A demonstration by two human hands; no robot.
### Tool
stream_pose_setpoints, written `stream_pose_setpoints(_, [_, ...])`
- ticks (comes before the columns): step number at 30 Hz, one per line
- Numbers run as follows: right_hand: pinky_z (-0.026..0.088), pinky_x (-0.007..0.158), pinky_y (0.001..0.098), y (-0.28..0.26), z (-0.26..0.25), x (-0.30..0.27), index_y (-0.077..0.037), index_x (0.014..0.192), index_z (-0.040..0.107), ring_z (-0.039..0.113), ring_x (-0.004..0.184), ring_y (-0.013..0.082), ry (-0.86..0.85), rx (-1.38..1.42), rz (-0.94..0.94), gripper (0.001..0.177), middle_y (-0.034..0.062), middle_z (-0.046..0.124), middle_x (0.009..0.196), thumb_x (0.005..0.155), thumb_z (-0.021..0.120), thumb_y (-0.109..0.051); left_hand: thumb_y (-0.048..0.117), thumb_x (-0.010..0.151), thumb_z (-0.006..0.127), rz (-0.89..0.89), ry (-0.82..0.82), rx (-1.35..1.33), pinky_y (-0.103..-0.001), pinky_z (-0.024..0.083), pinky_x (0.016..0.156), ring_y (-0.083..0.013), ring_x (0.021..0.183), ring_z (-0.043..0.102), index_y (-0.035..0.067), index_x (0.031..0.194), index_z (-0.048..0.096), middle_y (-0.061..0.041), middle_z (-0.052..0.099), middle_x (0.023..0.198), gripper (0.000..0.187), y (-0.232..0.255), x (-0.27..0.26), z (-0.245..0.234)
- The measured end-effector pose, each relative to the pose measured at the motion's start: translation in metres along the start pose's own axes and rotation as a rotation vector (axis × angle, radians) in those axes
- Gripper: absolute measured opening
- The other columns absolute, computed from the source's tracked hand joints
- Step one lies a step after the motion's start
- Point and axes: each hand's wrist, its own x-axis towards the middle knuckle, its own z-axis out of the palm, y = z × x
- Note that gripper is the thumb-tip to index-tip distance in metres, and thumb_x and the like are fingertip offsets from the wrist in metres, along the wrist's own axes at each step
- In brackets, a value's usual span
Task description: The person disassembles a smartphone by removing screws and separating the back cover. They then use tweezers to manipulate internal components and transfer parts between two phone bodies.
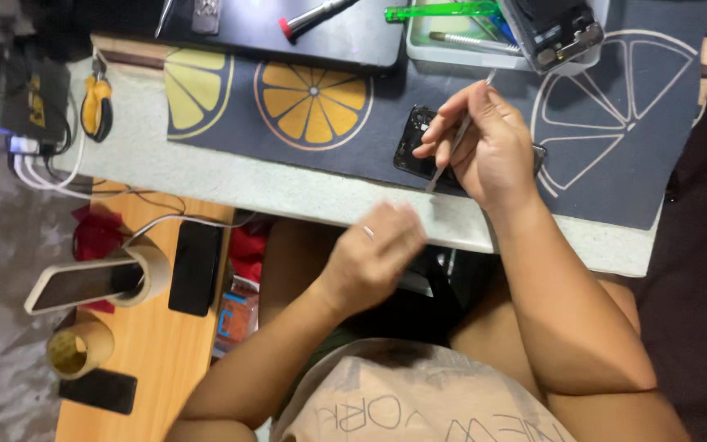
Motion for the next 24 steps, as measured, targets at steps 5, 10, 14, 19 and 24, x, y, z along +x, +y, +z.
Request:
stream_pose_setpoints(5, [0.062,0.092,0.0528,-0.011,0.009,-0.004,-0.002,0.110,0.060,0.072,0.086,0.0298,0.090,0.161,0.082,0.038,0.0214,0.071,0.100,0.115,0.040,-0.034,-0.002,0.091,0.070,0.110,0.099,-0.017,-0.051,0.050,0.102,-0.0221,0.103,0.067,0.011,0.119,0.067,-0.003,0.067,0.111,0.031,0.002,0.016,-0.015])
stream_pose_setpoints(10, [0.060,0.098,0.0566,-0.001,0.017,-0.019,-0.004,0.111,0.061,0.073,0.098,0.0312,0.170,0.273,0.155,0.037,0.0207,0.071,0.106,0.113,0.041,-0.035,0.000,0.086,0.067,0.066,0.034,-0.010,-0.042,0.056,0.094,-0.0291,0.106,0.063,0.008,0.129,0.069,-0.011,0.065,0.114,0.044,-0.013,0.042,-0.020])
stream_pose_setpoints(14, [0.058,0.101,0.0553,0.009,0.013,-0.033,-0.003,0.109,0.060,0.073,0.098,0.0314,0.110,0.329,0.211,0.041,0.0216,0.071,0.106,0.113,0.041,-0.039,0.006,0.087,0.074,0.307,0.013,0.089,-0.044,0.060,0.095,-0.0278,0.109,0.068,0.000,0.127,0.069,-0.009,0.063,0.108,0.041,-0.011,0.048,-0.023])
stream_pose_setpoints(19, [0.059,0.103,0.0525,-0.007,-0.004,-0.029,-0.003,0.102,0.061,0.073,0.100,0.0353,0.214,0.216,0.098,0.044,0.0202,0.071,0.102,0.117,0.042,-0.040,0.004,0.085,0.079,0.297,0.221,-0.125,-0.043,0.061,0.085,-0.0287,0.096,0.069,0.000,0.117,0.069,-0.013,0.069,0.105,0.034,-0.011,0.043,-0.027])
stream_pose_setpoints(24, [0.063,0.094,0.0433,-0.052,-0.032,-0.038,-0.001,0.103,0.070,0.075,0.099,0.0269,0.199,-0.143,-0.138,0.046,0.0170,0.075,0.102,0.120,0.048,-0.038,0.005,0.099,0.073,-0.007,0.410,-0.130,-0.038,0.059,0.078,-0.0263,0.091,0.069,0.002,0.111,0.066,-0.010,0.070,0.099,0.014,-0.025,0.035,-0.039])
